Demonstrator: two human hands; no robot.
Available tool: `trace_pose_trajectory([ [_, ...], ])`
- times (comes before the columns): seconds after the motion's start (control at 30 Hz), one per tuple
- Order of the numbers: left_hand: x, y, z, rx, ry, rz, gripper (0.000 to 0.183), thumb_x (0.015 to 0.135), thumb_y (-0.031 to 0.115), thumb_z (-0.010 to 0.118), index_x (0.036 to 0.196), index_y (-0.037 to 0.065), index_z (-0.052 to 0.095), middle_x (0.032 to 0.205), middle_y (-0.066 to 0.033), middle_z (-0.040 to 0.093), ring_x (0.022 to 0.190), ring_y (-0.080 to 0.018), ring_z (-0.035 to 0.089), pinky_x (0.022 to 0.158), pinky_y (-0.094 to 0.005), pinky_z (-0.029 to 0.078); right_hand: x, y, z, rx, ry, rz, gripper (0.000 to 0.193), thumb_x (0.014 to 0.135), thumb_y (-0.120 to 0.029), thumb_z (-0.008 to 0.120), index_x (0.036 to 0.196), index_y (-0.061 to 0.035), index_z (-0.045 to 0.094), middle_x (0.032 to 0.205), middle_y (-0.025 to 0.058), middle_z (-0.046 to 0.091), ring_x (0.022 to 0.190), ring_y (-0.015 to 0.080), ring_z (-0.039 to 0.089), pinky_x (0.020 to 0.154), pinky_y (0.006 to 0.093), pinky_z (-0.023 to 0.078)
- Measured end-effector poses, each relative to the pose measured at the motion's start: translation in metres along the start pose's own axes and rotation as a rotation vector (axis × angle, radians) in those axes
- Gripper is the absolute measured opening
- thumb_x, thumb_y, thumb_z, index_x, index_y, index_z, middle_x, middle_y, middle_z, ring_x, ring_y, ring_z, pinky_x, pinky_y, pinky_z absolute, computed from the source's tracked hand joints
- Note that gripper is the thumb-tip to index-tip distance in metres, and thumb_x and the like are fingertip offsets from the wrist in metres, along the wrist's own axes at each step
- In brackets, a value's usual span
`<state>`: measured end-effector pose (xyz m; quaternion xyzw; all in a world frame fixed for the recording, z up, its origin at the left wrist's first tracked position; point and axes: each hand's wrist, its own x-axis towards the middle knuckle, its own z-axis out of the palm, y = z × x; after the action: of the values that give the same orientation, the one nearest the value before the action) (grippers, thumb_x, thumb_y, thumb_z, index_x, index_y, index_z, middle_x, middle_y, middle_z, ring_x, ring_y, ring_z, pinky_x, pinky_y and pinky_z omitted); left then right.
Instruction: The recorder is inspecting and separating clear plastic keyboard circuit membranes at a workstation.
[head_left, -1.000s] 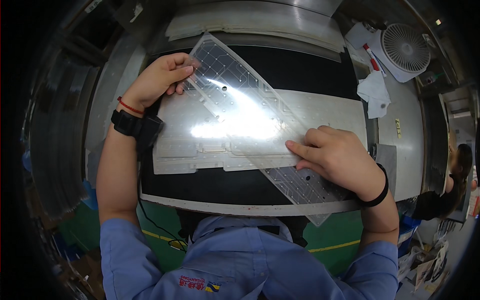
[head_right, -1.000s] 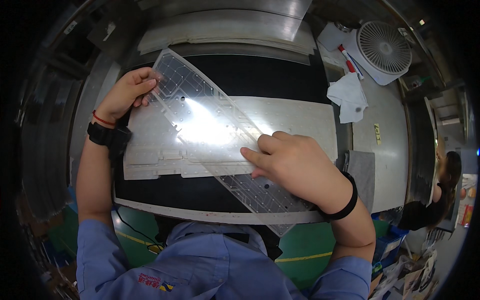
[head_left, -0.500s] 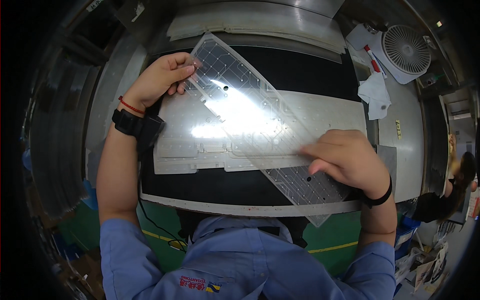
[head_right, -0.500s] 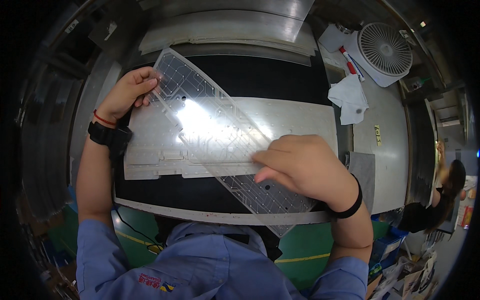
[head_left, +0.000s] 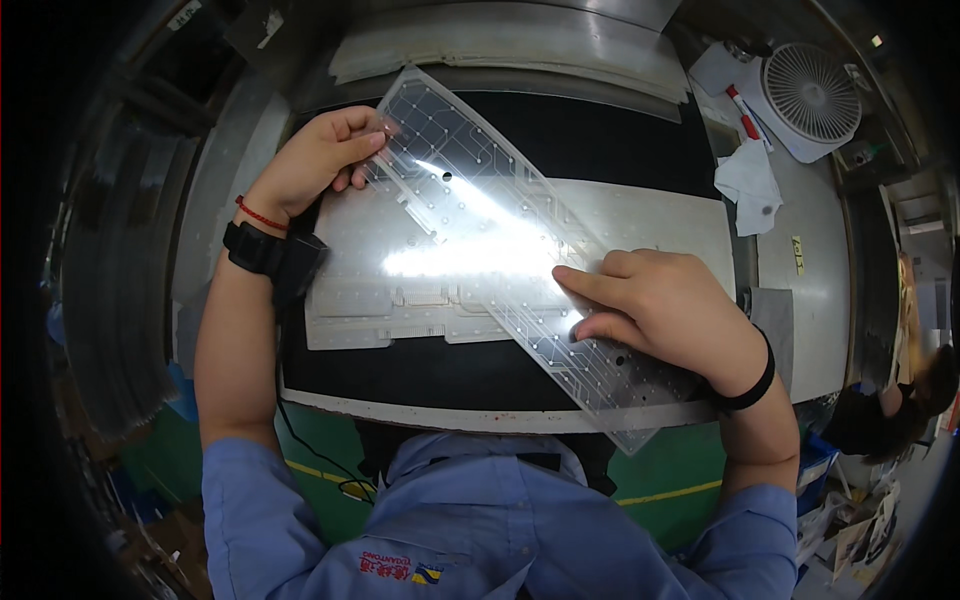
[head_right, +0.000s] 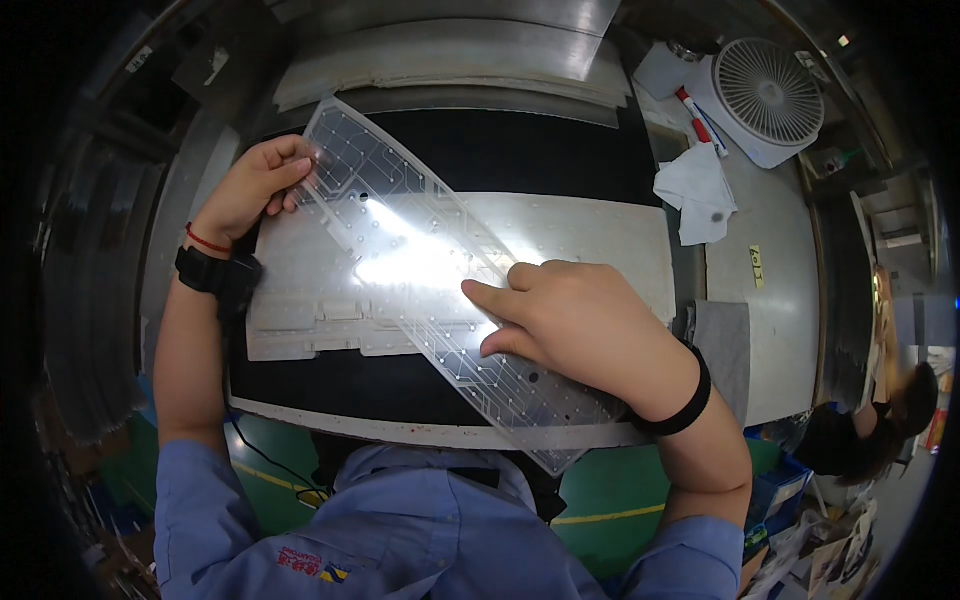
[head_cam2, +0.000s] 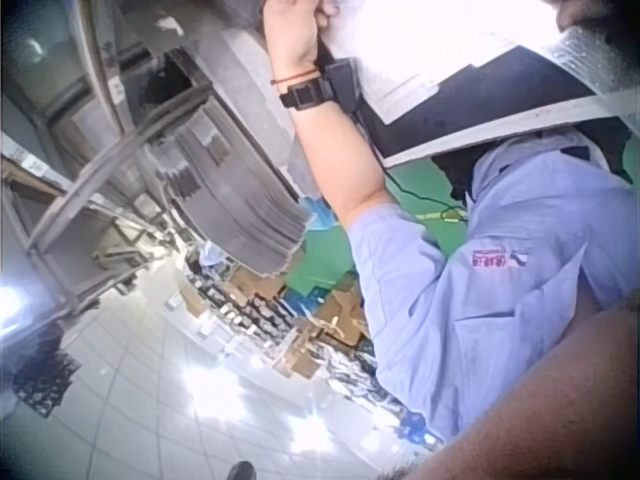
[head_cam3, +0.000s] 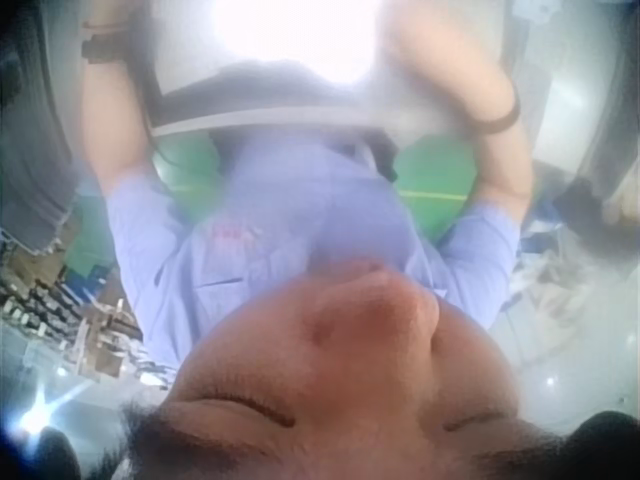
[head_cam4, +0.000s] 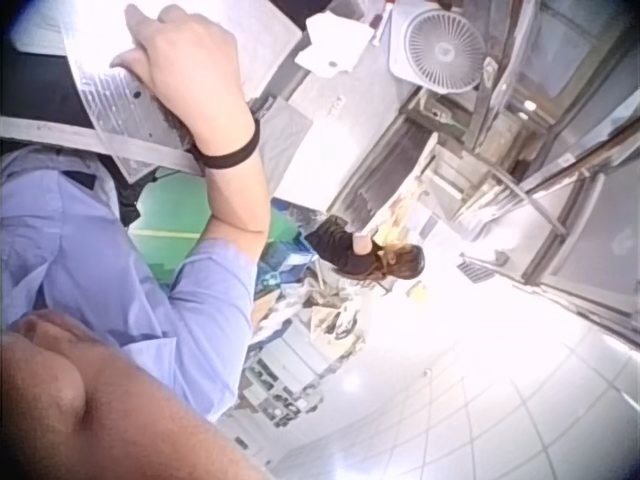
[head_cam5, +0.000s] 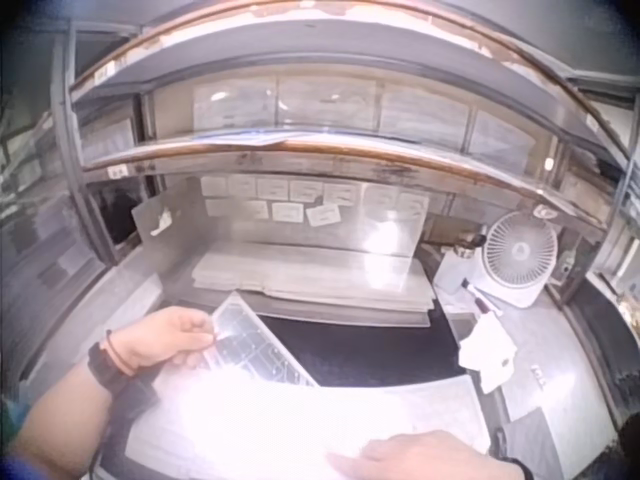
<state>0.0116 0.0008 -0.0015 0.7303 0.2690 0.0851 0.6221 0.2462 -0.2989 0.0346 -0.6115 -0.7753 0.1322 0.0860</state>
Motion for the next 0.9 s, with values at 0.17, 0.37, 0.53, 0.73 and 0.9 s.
trace_pose_trajectory([
  [0.17,0.000,-0.001,0.000,0.026,0.005,-0.002,0.016,0.097,0.016,0.055,0.107,0.004,0.059,0.081,0.0033,0.058,0.057,-0.0001,0.049,0.047,-0.0126,0.037,-0.002,0.003,-0.002,0.046,0.004,-0.007,0.036,0.085,-0.038,0.062,0.109,-0.0130,0.068,0.079,0.0066,0.061,0.072,0.0269,0.063,0.063,0.0384,0.049],
  [0.37,-0.001,0.000,0.002,0.010,0.010,-0.007,0.015,0.098,0.017,0.055,0.107,0.005,0.059,0.082,0.0037,0.058,0.057,0.0003,0.049,0.047,-0.0125,0.037,-0.002,0.006,-0.004,0.098,0.004,-0.070,0.024,0.086,-0.032,0.064,0.098,-0.0118,0.068,0.076,0.0058,0.060,0.071,0.0264,0.063,0.061,0.0384,0.049],
  [0.53,0.001,-0.003,-0.002,0.008,-0.006,0.004,0.020,0.098,0.017,0.054,0.110,0.001,0.058,0.083,0.0027,0.060,0.057,0.0009,0.050,0.046,-0.0126,0.038,-0.015,0.003,-0.009,0.636,-0.141,-0.245,0.025,0.082,-0.030,0.070,0.098,-0.0111,0.071,0.077,0.0054,0.062,0.072,0.0255,0.064,0.064,0.0351,0.050],
  [0.73,0.002,-0.004,-0.002,-0.002,-0.012,0.004,0.021,0.098,0.017,0.054,0.111,0.001,0.058,0.081,0.0036,0.058,0.058,0.0013,0.051,0.046,-0.0120,0.038,-0.010,0.003,-0.009,0.143,-0.020,0.069,0.039,0.083,-0.031,0.066,0.114,-0.0063,0.064,0.089,0.0084,0.065,0.078,0.0274,0.064,0.068,0.0368,0.051],
  [0.9,0.001,-0.003,-0.001,-0.004,-0.012,0.004,0.016,0.098,0.017,0.054,0.107,0.004,0.059,0.082,0.0039,0.058,0.057,0.0014,0.049,0.047,-0.0117,0.037,-0.010,-0.001,-0.003,0.052,-0.026,-0.023,0.049,0.080,-0.036,0.069,0.121,-0.0087,0.063,0.083,0.0073,0.061,0.073,0.0281,0.061,0.065,0.0367,0.049],
])
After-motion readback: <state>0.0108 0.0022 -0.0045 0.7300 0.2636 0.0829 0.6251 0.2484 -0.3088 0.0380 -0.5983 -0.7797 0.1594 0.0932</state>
